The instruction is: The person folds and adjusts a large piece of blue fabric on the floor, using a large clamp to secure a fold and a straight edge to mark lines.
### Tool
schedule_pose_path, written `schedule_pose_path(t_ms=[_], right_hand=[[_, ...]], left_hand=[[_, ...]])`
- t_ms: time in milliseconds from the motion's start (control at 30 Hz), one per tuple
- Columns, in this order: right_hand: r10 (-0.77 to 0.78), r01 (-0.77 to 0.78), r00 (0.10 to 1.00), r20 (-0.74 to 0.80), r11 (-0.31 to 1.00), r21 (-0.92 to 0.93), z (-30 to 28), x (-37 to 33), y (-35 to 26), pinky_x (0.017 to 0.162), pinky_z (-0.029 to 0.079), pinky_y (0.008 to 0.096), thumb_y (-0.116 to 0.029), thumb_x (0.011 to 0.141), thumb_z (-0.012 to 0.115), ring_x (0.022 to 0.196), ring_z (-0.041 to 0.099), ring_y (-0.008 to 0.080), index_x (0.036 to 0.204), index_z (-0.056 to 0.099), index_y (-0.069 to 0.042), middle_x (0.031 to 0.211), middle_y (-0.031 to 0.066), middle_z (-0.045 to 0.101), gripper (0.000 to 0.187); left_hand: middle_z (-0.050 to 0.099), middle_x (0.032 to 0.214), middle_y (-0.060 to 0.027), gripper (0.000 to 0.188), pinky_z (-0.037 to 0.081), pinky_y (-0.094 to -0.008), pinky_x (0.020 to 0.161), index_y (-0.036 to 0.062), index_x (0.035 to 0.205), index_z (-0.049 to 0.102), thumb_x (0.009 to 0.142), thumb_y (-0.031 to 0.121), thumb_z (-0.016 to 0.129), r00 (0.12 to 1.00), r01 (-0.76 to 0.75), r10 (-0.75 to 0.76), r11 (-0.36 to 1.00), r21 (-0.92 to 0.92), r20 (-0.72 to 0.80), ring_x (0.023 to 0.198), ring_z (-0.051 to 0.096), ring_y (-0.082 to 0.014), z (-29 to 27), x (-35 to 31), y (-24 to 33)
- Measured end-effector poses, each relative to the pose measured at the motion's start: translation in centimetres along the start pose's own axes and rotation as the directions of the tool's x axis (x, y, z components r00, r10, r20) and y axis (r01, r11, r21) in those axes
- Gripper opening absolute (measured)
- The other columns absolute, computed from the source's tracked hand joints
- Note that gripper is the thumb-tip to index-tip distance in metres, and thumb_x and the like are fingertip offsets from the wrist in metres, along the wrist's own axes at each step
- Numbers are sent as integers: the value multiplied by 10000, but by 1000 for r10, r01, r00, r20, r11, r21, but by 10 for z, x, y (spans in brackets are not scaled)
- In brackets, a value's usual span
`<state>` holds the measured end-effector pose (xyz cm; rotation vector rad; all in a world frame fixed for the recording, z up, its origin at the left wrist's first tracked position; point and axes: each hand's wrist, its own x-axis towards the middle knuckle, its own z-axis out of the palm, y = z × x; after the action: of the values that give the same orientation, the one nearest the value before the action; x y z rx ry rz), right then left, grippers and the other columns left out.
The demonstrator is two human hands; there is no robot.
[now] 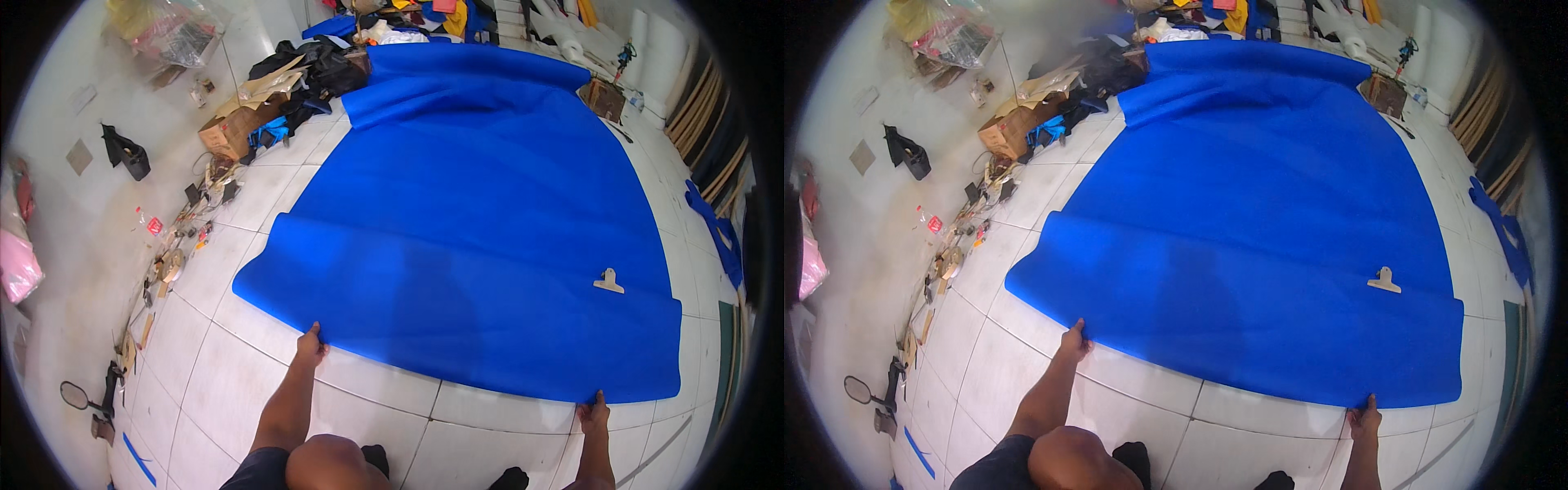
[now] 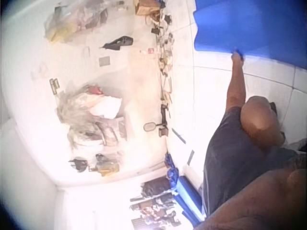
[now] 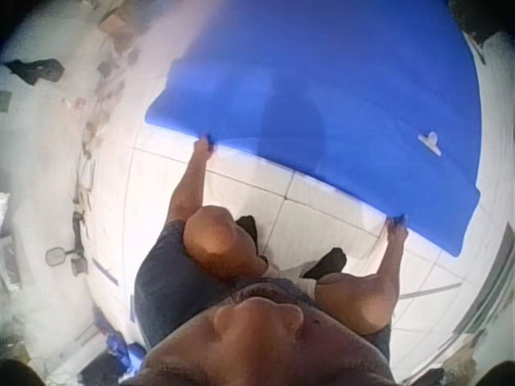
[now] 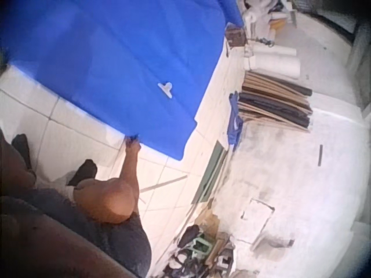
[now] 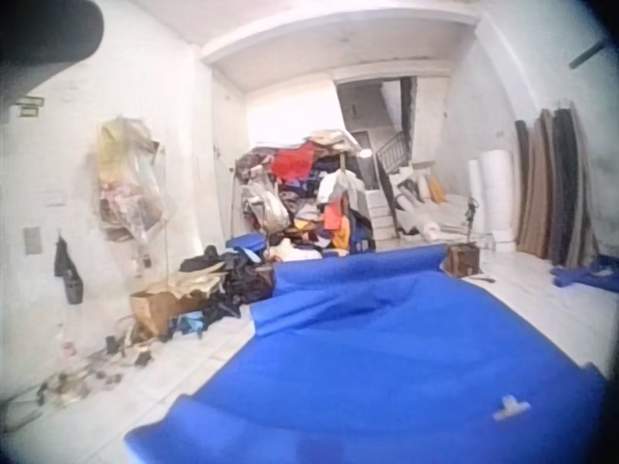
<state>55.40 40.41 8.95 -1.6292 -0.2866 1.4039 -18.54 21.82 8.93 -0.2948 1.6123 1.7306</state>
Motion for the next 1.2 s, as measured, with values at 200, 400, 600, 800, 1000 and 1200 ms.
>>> schedule_pose_path(t_ms=[200,400,600,800,1000,1200], right_hand=[[-56,56,998,12,998,-8,-71,23,-9,607,481,321,-406,946,456,802,610,182,1175,569,-138,1001,20,633,371],[80,-83,995,-57,995,-59,-132,-13,30,631,506,361,-418,906,553,712,622,214,955,624,-123,814,40,660,308],[158,-153,987,25,978,-141,-192,26,19,649,510,400,-469,871,629,693,625,251,908,640,-133,773,65,681,339],[167,-185,982,-89,942,-278,-136,-22,-6,716,491,414,-454,890,570,801,607,241,1022,606,-141,898,55,655,342],[198,-226,973,-119,921,-317,-121,-44,-4,783,472,428,-440,909,510,909,590,232,1137,572,-150,1023,44,629,374],[242,-289,953,-182,907,-306,-139,-73,-3,841,462,437,-418,933,474,968,579,225,1205,548,-146,1098,40,614,392]], left_hand=[[609,743,-23,238,383,-272,420,76,961,605,897,298,662,991,-124,124,992,1,44,458,454,-123,-30,-62,-48],[608,1190,-75,425,518,-425,880,97,1273,504,902,266,627,998,27,-33,994,-102,-58,1061,614,-225,-128,-150,-67],[618,1161,-162,522,491,-412,940,-69,1236,512,914,318,649,925,-317,283,943,-104,-251,1050,610,-283,-199,-28,13],[637,933,-138,587,529,-342,563,29,1309,444,872,331,692,824,-276,328,945,178,-462,756,642,-210,-228,2,71],[598,829,-80,477,447,-291,443,76,1161,447,845,324,705,942,-145,254,898,416,-220,554,570,-162,-268,0,126],[592,987,-136,508,500,-346,593,35,1163,433,818,274,720,917,-40,237,856,515,-322,793,599,-200,-298,9,107]])
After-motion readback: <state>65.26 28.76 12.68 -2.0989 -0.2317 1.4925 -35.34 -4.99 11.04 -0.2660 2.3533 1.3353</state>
